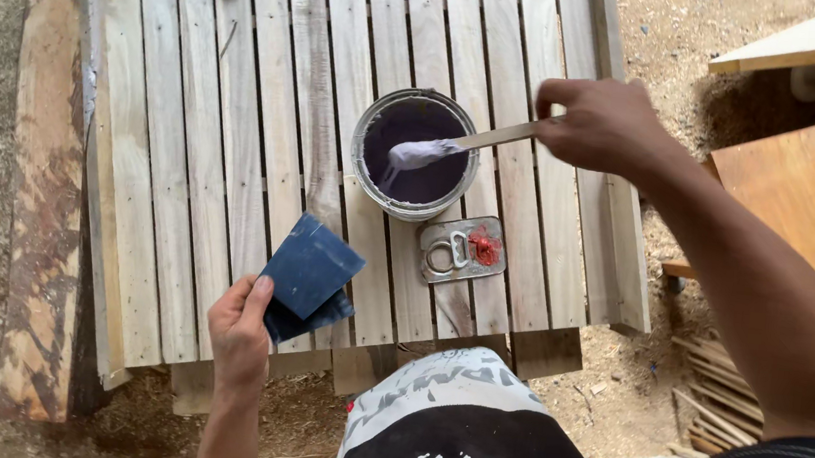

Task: The person uses a putty knife to spread a pinkish filler onto a small square card, then applies the filler to gaps between wooden slats on a pallet. They smooth the filler along the seams and edges, occasionally switching between two cards to continue filling different sections.

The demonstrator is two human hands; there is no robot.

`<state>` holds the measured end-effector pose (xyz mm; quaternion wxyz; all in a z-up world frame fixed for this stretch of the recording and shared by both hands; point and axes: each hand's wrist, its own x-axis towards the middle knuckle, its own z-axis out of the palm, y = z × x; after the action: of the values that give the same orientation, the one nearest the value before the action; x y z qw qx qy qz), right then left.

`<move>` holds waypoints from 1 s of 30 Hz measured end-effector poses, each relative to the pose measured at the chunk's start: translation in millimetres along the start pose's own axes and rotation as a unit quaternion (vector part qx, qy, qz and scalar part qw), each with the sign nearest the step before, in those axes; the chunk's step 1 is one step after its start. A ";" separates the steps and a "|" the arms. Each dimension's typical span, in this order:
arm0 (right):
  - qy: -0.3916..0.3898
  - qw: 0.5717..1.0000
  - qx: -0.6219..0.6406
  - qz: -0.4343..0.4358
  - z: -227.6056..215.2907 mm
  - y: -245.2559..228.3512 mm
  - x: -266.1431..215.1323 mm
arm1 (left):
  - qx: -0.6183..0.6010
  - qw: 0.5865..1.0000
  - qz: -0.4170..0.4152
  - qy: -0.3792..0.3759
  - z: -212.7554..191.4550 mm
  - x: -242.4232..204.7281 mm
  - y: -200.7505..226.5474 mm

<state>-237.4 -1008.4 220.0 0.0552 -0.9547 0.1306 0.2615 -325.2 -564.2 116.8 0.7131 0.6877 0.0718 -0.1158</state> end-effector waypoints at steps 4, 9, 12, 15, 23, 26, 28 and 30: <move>0.008 0.996 0.087 0.003 -19.9 28.2 -13.5 | 0.028 0.999 -0.022 -0.022 23.7 17.1 19.0; 0.007 0.982 0.190 0.013 -50.2 52.8 -31.9 | 0.019 0.999 -0.019 -0.027 48.5 40.9 36.3; 0.003 0.975 0.221 0.019 -61.5 67.8 -36.2 | 0.014 0.999 -0.007 -0.033 56.9 56.3 42.6; 0.019 0.979 0.203 -0.021 -72.5 83.9 -37.8 | -0.003 0.999 -0.001 -0.043 64.1 67.8 48.2; -0.037 0.971 0.230 -0.056 -83.2 67.9 -46.6 | -0.017 0.997 0.002 -0.079 82.3 80.7 60.3; -0.051 0.981 0.185 -0.004 -75.1 38.6 -47.2 | -0.047 0.993 0.026 -0.105 86.8 80.8 60.6; -0.054 0.982 0.182 -0.025 -69.1 23.5 -47.5 | -0.052 0.992 0.021 -0.115 86.9 79.0 60.0; -0.047 0.985 0.161 -0.034 -64.7 16.1 -50.3 | -0.072 0.987 0.042 -0.134 86.5 77.4 59.2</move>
<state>-252.3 -1024.0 300.7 0.2234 -0.9237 0.1362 0.2799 -240.0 -653.9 157.4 0.7680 0.6155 -0.0452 -0.1712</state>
